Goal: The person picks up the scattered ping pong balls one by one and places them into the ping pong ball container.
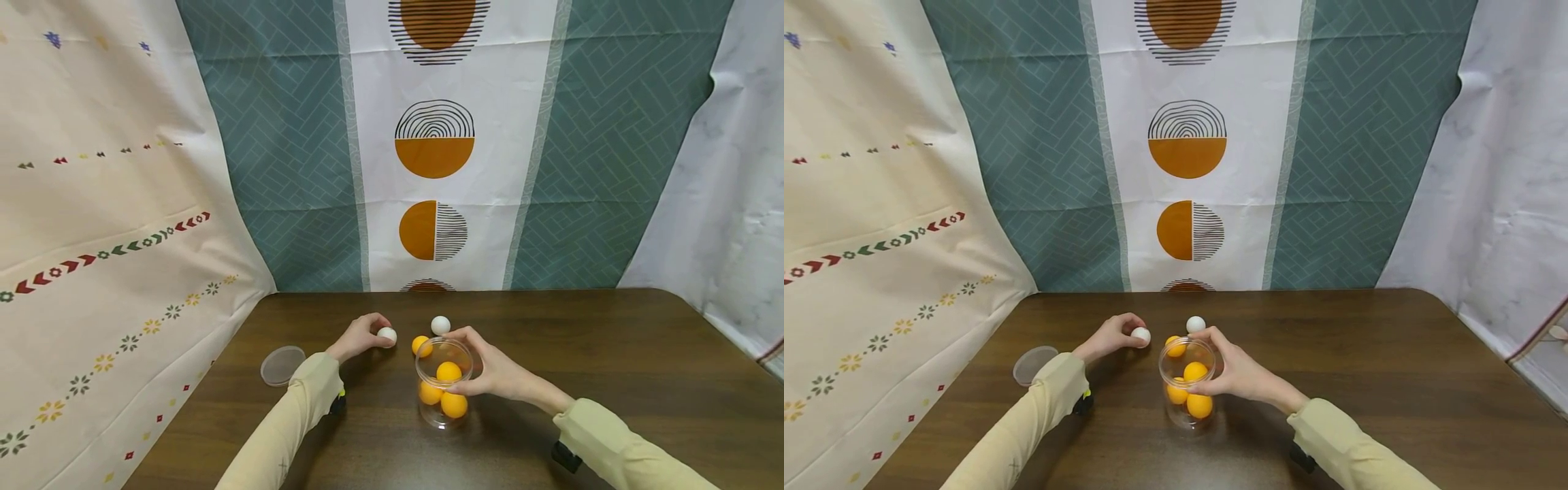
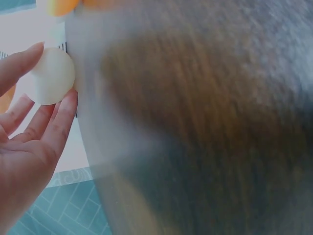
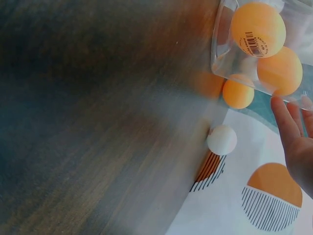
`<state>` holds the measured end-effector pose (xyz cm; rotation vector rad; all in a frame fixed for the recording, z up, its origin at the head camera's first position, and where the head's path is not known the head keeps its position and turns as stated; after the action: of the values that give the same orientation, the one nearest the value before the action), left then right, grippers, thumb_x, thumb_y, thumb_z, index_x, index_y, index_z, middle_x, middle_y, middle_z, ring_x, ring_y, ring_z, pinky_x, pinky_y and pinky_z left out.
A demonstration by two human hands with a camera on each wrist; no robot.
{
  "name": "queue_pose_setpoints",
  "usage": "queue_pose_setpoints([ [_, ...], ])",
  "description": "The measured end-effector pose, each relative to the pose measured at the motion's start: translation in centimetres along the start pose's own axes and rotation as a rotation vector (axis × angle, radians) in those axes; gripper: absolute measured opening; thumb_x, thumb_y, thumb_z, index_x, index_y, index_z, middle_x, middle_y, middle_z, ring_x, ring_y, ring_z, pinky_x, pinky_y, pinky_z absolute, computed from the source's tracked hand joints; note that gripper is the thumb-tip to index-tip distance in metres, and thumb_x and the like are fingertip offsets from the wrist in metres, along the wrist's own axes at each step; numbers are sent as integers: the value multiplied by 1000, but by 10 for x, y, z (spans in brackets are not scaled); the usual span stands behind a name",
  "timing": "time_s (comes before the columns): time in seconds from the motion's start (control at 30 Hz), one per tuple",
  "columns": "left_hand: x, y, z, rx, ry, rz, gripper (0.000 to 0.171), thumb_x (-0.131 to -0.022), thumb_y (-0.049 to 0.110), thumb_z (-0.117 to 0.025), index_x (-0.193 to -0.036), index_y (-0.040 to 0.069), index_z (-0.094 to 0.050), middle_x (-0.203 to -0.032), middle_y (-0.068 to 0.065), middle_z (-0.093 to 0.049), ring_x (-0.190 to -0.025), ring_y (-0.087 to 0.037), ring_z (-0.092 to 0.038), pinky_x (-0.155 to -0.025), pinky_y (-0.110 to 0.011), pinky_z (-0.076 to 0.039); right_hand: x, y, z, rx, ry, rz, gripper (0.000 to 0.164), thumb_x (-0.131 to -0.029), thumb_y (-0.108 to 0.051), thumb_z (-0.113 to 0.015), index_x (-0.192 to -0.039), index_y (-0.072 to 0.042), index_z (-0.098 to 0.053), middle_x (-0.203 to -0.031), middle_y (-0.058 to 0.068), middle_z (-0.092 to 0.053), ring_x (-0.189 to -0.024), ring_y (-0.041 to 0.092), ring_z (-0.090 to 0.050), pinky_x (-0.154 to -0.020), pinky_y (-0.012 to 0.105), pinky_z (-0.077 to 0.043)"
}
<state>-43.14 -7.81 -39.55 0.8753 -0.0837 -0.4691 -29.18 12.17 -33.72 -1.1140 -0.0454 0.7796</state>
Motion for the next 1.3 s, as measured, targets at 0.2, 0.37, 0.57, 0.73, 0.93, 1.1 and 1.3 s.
queue_pose_setpoints([
  [0.2, 3, 7, 7, 84, 26, -26, 35, -74, 10, -74, -103, -2, -58, -94, -10, -59, -82, -25, -53, -75, -38, -45, 0, 0, -1, -5, -7, 4, 65, -73, -8, -74, -124, 2, -35, -121, 21, -42, -111, 38, -41, -80, 51, -43],
  [0.37, 4, 11, 10, 91, 31, -42, 34, -75, 10, -74, -103, -1, -57, -95, -8, -59, -82, -23, -54, -74, -34, -46, 0, -1, -1, -3, -12, 14, 64, -73, -7, -73, -124, 3, -34, -121, 22, -42, -110, 39, -41, -78, 50, -44],
  [0.57, 5, 14, 13, 81, 30, -44, 35, -76, 12, -74, -103, 0, -57, -95, -6, -59, -85, -21, -56, -75, -34, -46, 0, 6, -1, 5, -9, 24, 64, -74, -9, -73, -125, 0, -34, -122, 19, -42, -110, 38, -41, -76, 48, -45],
  [0.73, 7, 19, 17, 107, 37, -51, 33, -76, 11, -74, -103, 1, -58, -95, -6, -59, -86, -22, -55, -76, -34, -46, 0, 28, 0, 27, -2, 7, 66, -74, -13, -74, -126, -8, -35, -124, 10, -43, -112, 28, -41, -77, 43, -45],
  [0.93, 9, 28, 19, 135, 28, -93, 32, -76, 12, -73, -104, 4, -58, -97, -5, -59, -87, -21, -55, -75, -35, -45, 0, 36, 1, 20, -1, -1, 65, -74, -18, -75, -126, -13, -36, -125, 9, -42, -113, 25, -40, -79, 42, -45],
  [1.1, 8, 37, 18, 146, 17, -123, 33, -75, 13, -74, -103, 5, -59, -96, -4, -60, -87, -19, -56, -75, -34, -45, 0, 35, 1, 8, -4, 6, 66, -74, -18, -75, -126, -12, -36, -126, 14, -41, -113, 26, -40, -80, 43, -44],
  [1.3, 10, 51, 16, 176, -9, -155, 35, -77, 11, -73, -107, 1, -57, -101, -7, -59, -91, -24, -56, -75, -35, -45, 0, 35, 1, -6, -3, 5, 66, -74, -17, -75, -126, -12, -35, -125, 14, -41, -112, 26, -40, -80, 40, -45],
])
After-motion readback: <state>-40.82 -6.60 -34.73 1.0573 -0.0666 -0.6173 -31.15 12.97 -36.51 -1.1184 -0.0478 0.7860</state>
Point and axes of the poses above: each hand's wrist, its own x-axis away from the middle knuckle, its own z-axis out of the back of the hand, y = z × x, the point moved 7 cm from there along -x, towards the middle knuckle
